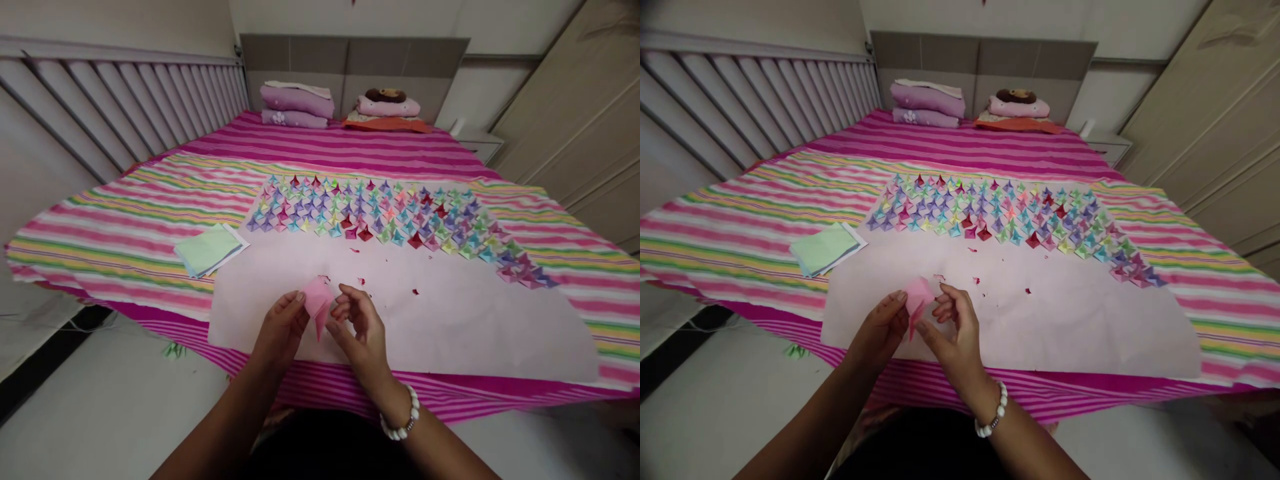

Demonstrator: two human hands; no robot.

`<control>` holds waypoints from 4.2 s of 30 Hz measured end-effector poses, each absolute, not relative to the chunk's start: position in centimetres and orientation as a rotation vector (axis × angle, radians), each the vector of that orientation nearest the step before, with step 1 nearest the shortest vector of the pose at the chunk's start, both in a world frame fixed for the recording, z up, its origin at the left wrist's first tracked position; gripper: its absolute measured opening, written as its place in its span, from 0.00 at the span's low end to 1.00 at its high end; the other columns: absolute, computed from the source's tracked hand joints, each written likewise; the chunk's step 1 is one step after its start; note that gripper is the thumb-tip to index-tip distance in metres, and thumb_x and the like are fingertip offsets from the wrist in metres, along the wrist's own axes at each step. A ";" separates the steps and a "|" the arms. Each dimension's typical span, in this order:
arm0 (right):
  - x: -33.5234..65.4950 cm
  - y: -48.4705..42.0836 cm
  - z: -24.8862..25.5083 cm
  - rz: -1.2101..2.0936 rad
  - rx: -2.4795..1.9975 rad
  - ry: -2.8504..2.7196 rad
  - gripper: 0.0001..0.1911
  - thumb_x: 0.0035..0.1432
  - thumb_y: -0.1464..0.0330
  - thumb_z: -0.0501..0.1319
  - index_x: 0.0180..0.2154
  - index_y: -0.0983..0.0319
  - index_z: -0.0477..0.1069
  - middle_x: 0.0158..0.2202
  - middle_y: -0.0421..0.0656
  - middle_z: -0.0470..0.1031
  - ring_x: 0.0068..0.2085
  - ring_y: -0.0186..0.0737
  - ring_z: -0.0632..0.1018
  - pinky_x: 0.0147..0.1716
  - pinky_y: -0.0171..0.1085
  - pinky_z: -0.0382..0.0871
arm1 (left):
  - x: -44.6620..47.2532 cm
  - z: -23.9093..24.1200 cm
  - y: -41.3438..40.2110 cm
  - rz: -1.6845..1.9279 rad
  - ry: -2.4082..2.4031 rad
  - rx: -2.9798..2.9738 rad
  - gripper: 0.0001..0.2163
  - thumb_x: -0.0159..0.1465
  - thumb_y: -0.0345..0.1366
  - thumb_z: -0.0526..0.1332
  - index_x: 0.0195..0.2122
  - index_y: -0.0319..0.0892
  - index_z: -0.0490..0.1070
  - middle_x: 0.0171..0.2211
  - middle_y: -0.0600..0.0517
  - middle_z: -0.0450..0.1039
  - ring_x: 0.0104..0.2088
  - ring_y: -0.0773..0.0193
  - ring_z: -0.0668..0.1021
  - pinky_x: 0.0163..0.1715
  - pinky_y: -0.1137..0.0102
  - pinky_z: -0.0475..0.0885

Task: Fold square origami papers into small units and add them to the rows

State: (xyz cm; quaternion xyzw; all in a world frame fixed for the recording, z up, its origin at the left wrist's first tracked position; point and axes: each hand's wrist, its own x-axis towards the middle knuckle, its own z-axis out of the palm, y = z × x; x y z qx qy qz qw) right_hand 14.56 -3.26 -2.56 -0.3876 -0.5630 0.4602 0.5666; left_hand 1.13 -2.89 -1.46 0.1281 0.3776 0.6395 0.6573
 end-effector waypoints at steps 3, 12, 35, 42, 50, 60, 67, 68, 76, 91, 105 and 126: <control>13.8 -3.2 -2.8 1.216 -0.920 -1.213 0.37 0.46 0.62 0.71 0.56 0.55 0.59 0.41 0.42 0.68 0.33 0.35 0.72 0.34 0.39 0.72 | 1.5 -1.8 -3.0 1.563 0.871 0.290 0.12 0.46 0.31 0.73 0.26 0.38 0.70 0.24 0.56 0.75 0.27 0.72 0.77 0.32 0.78 0.73; 14.0 -2.3 -3.1 1.170 -0.901 -1.064 0.26 0.50 0.70 0.67 0.51 0.59 0.64 0.34 0.41 0.74 0.34 0.36 0.77 0.35 0.38 0.75 | 1.7 -3.3 -3.6 1.495 0.887 0.351 0.14 0.45 0.32 0.74 0.30 0.41 0.70 0.26 0.58 0.76 0.27 0.74 0.76 0.31 0.79 0.71; 15.6 -2.3 -1.7 0.839 -0.958 -1.430 0.12 0.53 0.73 0.66 0.41 0.59 0.74 0.36 0.43 0.80 0.35 0.40 0.79 0.35 0.40 0.76 | -0.6 -2.2 -4.2 1.314 1.186 1.179 0.05 0.58 0.37 0.66 0.32 0.42 0.77 0.29 0.50 0.78 0.34 0.60 0.78 0.39 0.67 0.72; 15.8 -2.7 -1.5 0.720 -0.770 -1.512 0.09 0.56 0.77 0.62 0.35 0.58 0.76 0.36 0.44 0.75 0.37 0.40 0.77 0.31 0.38 0.72 | 0.2 -1.6 -4.2 1.298 1.109 0.994 0.06 0.55 0.37 0.68 0.28 0.41 0.77 0.25 0.51 0.78 0.26 0.66 0.74 0.30 0.71 0.68; 16.2 -3.1 -1.6 0.763 -0.683 -1.705 0.15 0.55 0.67 0.65 0.46 0.57 0.75 0.48 0.49 0.72 0.46 0.48 0.75 0.39 0.45 0.74 | 0.1 -1.6 -4.5 1.322 1.096 0.953 0.05 0.55 0.37 0.68 0.30 0.41 0.77 0.24 0.54 0.77 0.27 0.67 0.75 0.30 0.72 0.69; 15.5 -2.6 -1.5 1.135 -0.870 -1.372 0.17 0.53 0.70 0.67 0.46 0.58 0.71 0.29 0.39 0.76 0.26 0.34 0.76 0.23 0.33 0.70 | 0.1 -1.1 -4.5 1.341 1.186 1.010 0.06 0.53 0.36 0.69 0.32 0.42 0.79 0.22 0.53 0.77 0.24 0.66 0.76 0.28 0.71 0.71; 15.8 -2.6 -1.3 0.856 -0.869 -1.481 0.03 0.56 0.72 0.64 0.30 0.60 0.74 0.29 0.42 0.73 0.31 0.37 0.73 0.27 0.36 0.68 | 0.3 -1.4 -4.6 1.313 1.049 0.976 0.16 0.61 0.47 0.61 0.41 0.41 0.78 0.35 0.46 0.80 0.37 0.59 0.80 0.38 0.66 0.74; 15.7 -2.6 -1.3 0.833 -0.853 -1.501 0.04 0.56 0.73 0.63 0.30 0.60 0.74 0.30 0.42 0.73 0.31 0.37 0.73 0.27 0.36 0.67 | 0.4 -1.4 -4.6 1.306 1.047 0.947 0.17 0.62 0.48 0.60 0.41 0.41 0.78 0.36 0.45 0.80 0.38 0.59 0.79 0.38 0.66 0.74; 15.7 -2.6 -1.5 0.784 -0.825 -1.533 0.07 0.57 0.77 0.61 0.32 0.60 0.74 0.31 0.42 0.73 0.33 0.37 0.74 0.30 0.37 0.68 | 0.8 -1.1 -4.4 1.261 1.096 0.895 0.12 0.59 0.41 0.66 0.41 0.43 0.78 0.43 0.48 0.79 0.44 0.61 0.77 0.43 0.68 0.72; 16.1 -2.6 -1.6 1.070 -0.728 -1.499 0.11 0.58 0.72 0.60 0.43 0.58 0.74 0.41 0.45 0.72 0.43 0.42 0.75 0.41 0.40 0.70 | 0.4 -0.3 -4.1 1.262 1.228 1.015 0.07 0.54 0.34 0.67 0.34 0.41 0.78 0.34 0.51 0.81 0.37 0.62 0.79 0.40 0.69 0.73; 16.8 -2.0 -1.1 1.054 -0.705 -1.642 0.09 0.56 0.73 0.64 0.39 0.57 0.78 0.40 0.45 0.75 0.40 0.40 0.77 0.37 0.38 0.72 | -0.6 0.3 -3.4 1.117 1.206 1.020 0.12 0.55 0.41 0.68 0.36 0.39 0.73 0.31 0.50 0.80 0.34 0.63 0.80 0.37 0.69 0.73; 16.9 -0.7 -0.9 1.714 -0.858 -1.044 0.12 0.42 0.67 0.73 0.31 0.62 0.78 0.17 0.35 0.72 0.18 0.29 0.70 0.22 0.30 0.65 | -0.2 0.6 -3.1 1.093 1.102 1.119 0.07 0.57 0.37 0.66 0.32 0.39 0.73 0.25 0.53 0.77 0.28 0.66 0.78 0.31 0.72 0.71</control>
